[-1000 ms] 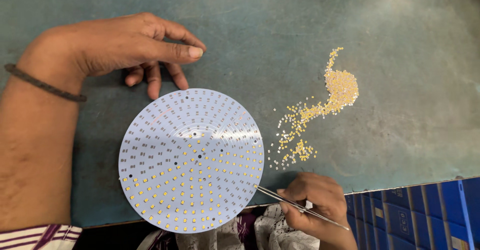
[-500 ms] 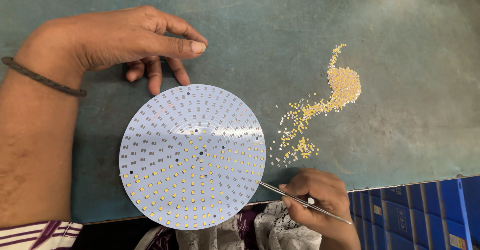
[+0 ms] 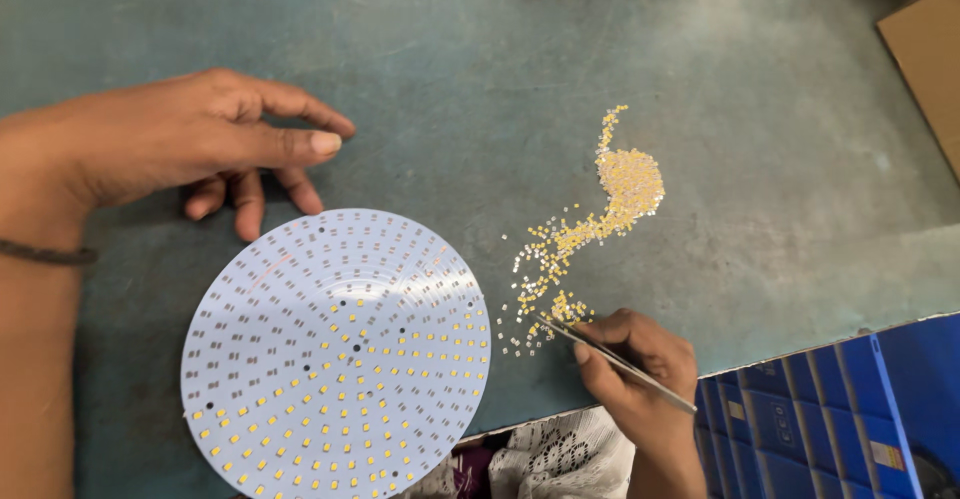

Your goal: The person uses tweezers to pick small yellow LED components one at a time from a pile on the workbench and places them onto the empty pads of a circular LED circuit board, steadily filling more positions as the episode progresses.

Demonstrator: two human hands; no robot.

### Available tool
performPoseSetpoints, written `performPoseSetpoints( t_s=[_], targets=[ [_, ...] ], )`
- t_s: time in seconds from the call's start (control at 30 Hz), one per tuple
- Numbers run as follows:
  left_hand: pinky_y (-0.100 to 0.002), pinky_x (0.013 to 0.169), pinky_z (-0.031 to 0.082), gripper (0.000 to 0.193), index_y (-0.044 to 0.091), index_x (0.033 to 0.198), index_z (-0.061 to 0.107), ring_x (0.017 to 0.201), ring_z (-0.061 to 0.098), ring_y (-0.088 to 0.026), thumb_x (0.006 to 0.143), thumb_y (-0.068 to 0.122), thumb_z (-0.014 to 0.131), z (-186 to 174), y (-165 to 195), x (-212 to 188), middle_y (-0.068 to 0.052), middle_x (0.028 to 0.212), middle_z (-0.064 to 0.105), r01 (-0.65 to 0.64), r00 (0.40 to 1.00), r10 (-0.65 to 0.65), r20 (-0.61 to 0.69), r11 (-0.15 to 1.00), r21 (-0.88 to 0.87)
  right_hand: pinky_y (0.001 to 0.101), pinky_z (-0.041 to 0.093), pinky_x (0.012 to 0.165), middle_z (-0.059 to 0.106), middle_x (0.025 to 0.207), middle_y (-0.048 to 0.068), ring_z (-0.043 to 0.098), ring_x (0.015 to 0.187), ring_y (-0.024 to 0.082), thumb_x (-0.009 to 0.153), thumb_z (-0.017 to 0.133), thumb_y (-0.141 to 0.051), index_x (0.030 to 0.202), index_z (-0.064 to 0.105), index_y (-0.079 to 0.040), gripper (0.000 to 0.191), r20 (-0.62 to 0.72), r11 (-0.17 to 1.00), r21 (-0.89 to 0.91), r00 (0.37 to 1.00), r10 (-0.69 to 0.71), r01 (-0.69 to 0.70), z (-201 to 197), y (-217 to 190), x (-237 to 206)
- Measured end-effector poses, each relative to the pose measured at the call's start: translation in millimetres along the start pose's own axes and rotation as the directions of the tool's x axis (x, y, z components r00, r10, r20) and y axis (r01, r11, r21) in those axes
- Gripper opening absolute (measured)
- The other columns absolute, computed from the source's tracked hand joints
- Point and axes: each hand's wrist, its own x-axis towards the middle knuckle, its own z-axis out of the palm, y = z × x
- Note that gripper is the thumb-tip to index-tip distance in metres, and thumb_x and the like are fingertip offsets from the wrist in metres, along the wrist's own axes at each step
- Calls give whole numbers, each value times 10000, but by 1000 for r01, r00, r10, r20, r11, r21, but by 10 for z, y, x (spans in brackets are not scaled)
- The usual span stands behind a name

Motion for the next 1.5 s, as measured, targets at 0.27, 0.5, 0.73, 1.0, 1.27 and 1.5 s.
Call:
performPoseSetpoints(
  t_s=[0.27,0.5,0.73,1.0,1.27,1.5],
  targets=[
    [-290,389,384,559,175,1381,644,443,584,-156,911,471,701,25,24,-37,-130,962,821,53,998,-53,-30,999,1,194,440,571,711,782,41,582,649,42,810,787,-19,873,680,21,131,-4,999,-13,999,-49,49,28,-28,15],
    [-290,387,396,564,179,1390,639,451,614,-163,920,487,690,32,22,-43,-130,980,816,45,998,-45,-41,999,16,195,393,517,677,692,20,536,572,32,780,793,-14,881,724,23,127,-17,996,-89,1000,17,-19,44,-65,40],
    [-293,393,411,585,175,1387,653,461,633,-174,904,501,699,26,17,-46,-138,969,821,26,999,-25,-39,999,20,202,393,515,683,687,23,541,579,35,782,788,-22,893,744,26,128,-37,995,-85,998,43,-46,25,-49,28],
    [-265,341,409,712,130,1372,622,467,691,-170,815,573,657,-27,-54,12,-137,936,850,-97,995,97,26,995,-24,229,517,584,713,746,52,672,642,97,819,793,-59,838,689,5,123,110,990,19,984,-138,136,152,-160,-33],
    [-256,344,411,732,114,1344,649,479,708,-182,797,600,680,0,-9,-42,-165,922,810,-121,993,121,-3,993,-14,257,521,540,721,726,70,701,599,145,764,822,-87,805,672,-5,176,303,957,42,910,-285,286,349,-360,74],
    [-255,339,416,735,116,1334,647,472,707,-181,787,607,671,6,1,-39,-160,921,793,-121,993,121,0,993,-5,261,491,505,706,689,63,672,559,138,740,842,-90,808,695,1,185,337,970,33,911,-239,242,327,-333,67]
  ],
)
